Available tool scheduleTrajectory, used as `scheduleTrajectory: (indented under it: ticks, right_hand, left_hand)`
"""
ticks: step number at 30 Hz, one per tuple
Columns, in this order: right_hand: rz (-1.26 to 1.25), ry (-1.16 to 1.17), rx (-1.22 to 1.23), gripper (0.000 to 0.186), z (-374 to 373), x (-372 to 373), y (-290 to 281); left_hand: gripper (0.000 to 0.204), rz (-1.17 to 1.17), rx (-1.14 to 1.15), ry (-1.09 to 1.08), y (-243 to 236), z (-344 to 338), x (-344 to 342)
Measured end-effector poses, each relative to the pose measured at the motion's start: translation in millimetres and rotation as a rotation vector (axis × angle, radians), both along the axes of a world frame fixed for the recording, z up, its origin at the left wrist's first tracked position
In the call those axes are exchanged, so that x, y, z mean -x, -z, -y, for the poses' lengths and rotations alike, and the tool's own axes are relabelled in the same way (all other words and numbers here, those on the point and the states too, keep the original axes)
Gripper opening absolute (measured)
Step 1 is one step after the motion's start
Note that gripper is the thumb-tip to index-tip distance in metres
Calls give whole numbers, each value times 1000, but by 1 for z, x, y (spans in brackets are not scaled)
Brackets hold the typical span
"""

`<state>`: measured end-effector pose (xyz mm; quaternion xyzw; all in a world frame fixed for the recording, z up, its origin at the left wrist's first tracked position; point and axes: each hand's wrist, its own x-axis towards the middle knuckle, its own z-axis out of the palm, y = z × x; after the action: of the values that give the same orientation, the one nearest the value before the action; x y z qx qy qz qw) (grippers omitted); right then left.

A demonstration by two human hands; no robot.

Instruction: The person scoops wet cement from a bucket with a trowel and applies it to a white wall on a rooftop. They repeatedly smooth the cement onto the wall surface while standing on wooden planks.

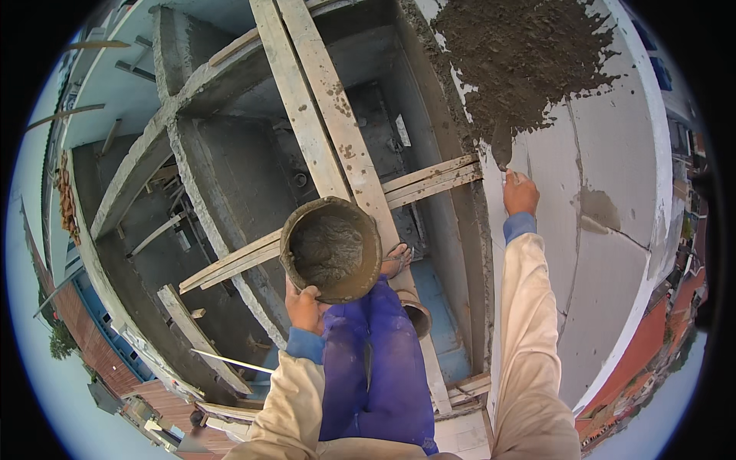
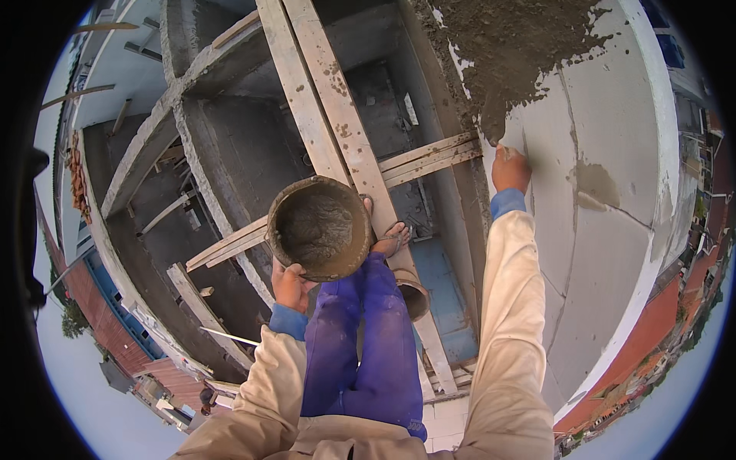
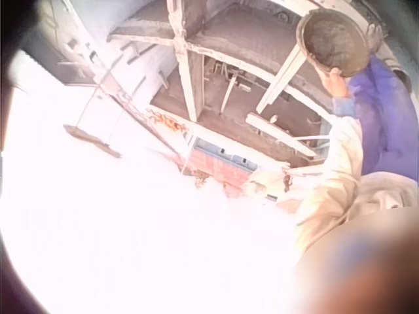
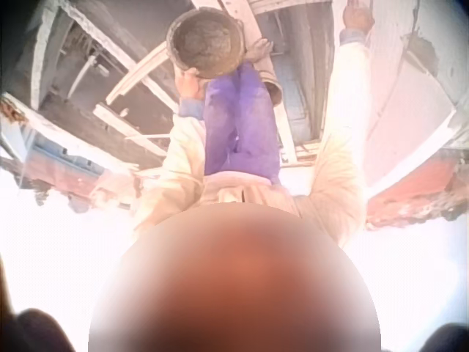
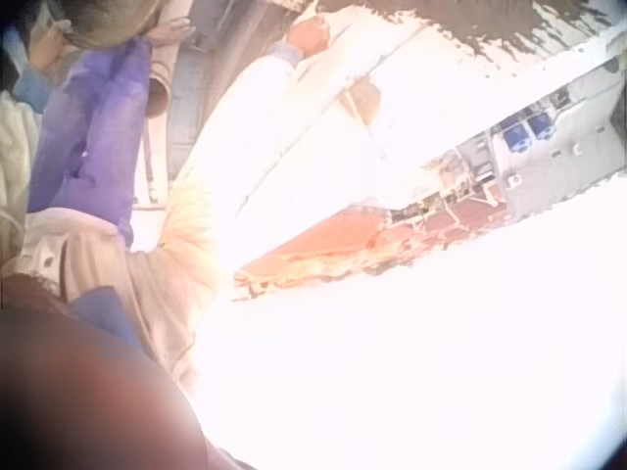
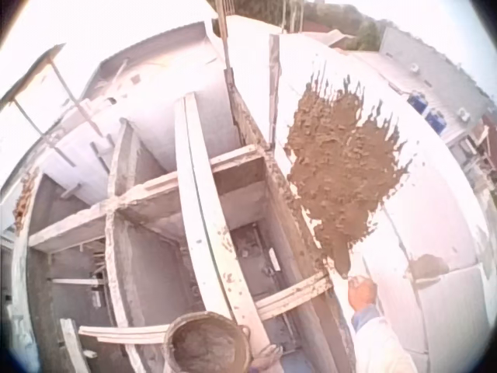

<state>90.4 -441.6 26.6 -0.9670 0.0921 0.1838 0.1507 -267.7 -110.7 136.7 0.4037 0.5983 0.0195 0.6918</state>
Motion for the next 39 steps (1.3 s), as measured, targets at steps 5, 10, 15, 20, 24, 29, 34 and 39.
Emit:
scheduleTrajectory:
  ticks: [5, 10, 15, 20, 24, 29, 34, 39]
  right_hand:
    - [23, -504, 89, 34, 26, 73, -154]
    - [45, -867, 155, 39, -24, 106, -158]
    - [59, -723, -167, 35, -53, 155, -144]
    - [364, -514, -465, 31, -74, 190, -165]
    - [299, -451, -294, 30, -104, 191, -162]
    - [215, -552, -593, 38, -103, 171, -166]
    - [-849, -57, -898, 41, -58, 78, -136]
    - [-359, 242, -330, 35, 8, -9, -121]
  left_hand:
    - [88, -2, -145, 100, -20, 34, -38]
    - [83, 133, -180, 239, -35, 65, -87]
    - [81, 214, -416, 533, -53, 66, -130]
    - [77, 440, -13, 176, -85, 52, -147]
    - [79, 398, -117, 159, -86, 37, -152]
    - [84, 290, 14, 55, -78, 3, -125]
    - [84, 138, -60, 74, -74, -18, -80]
    - [85, 33, -125, 162, -74, -25, -37]
